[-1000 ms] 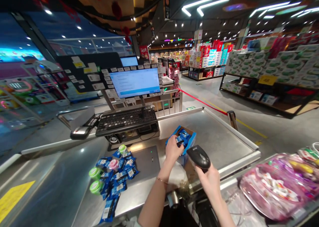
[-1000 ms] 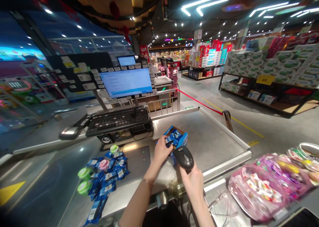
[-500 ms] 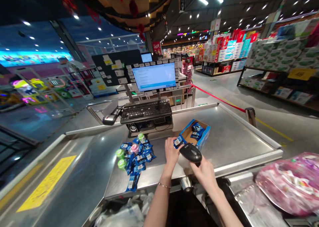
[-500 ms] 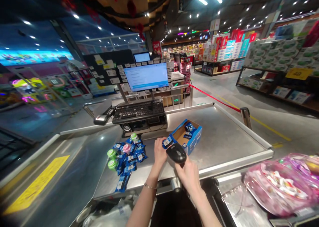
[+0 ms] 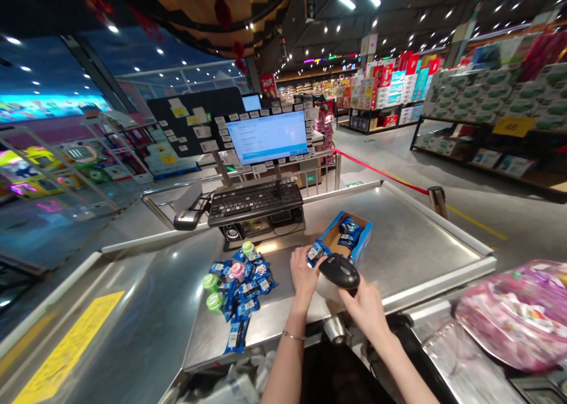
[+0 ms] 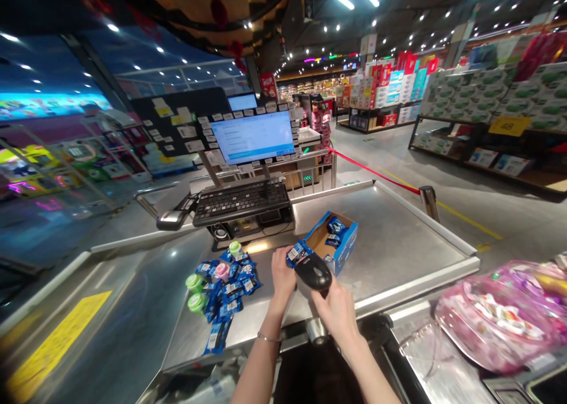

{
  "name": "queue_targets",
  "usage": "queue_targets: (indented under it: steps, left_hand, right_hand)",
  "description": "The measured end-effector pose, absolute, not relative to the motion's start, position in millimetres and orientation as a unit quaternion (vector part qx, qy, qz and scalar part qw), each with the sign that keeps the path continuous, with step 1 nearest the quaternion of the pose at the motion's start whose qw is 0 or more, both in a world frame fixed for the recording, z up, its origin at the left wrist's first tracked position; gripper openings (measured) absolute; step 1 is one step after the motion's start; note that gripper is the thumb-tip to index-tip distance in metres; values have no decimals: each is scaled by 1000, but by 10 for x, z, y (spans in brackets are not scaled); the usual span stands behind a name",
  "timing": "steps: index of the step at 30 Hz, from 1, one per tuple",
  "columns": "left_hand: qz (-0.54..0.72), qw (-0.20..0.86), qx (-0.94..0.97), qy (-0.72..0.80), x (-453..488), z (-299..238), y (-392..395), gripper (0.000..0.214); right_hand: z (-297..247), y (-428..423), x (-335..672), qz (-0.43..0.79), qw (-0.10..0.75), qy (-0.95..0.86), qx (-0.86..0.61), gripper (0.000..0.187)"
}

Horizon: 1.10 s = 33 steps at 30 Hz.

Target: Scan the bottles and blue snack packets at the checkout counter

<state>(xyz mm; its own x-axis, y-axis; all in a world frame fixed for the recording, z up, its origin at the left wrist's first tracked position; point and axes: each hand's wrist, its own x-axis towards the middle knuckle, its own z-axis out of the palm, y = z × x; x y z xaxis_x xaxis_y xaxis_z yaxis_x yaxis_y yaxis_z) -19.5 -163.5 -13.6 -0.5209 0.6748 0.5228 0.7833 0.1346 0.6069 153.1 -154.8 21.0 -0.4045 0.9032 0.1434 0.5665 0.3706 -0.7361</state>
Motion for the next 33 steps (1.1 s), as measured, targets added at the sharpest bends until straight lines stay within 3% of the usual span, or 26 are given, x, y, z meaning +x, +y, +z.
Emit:
queue_targets:
  steps: [7,13,24,33]
  left_hand:
    - [-306,177,-325,-877,-640,-542,-2059,36]
    - [-194,213,-265,-920,-790,-932,-2517,32]
    - [-204,242,-228,-921,-587,-1202,-2711,41]
    - [-370,162,-401,-822,-157,-667,-1845,39]
  right_hand:
    - [35,-1571,1436,308,308,-779,-451,41]
    - [-216,-1548,1326,363,295,-767,-438,43]
    - [-304,-1561,1254,377,293,-756,-449,42]
    - [9,-1413,1487,370,333,-706,-503,38]
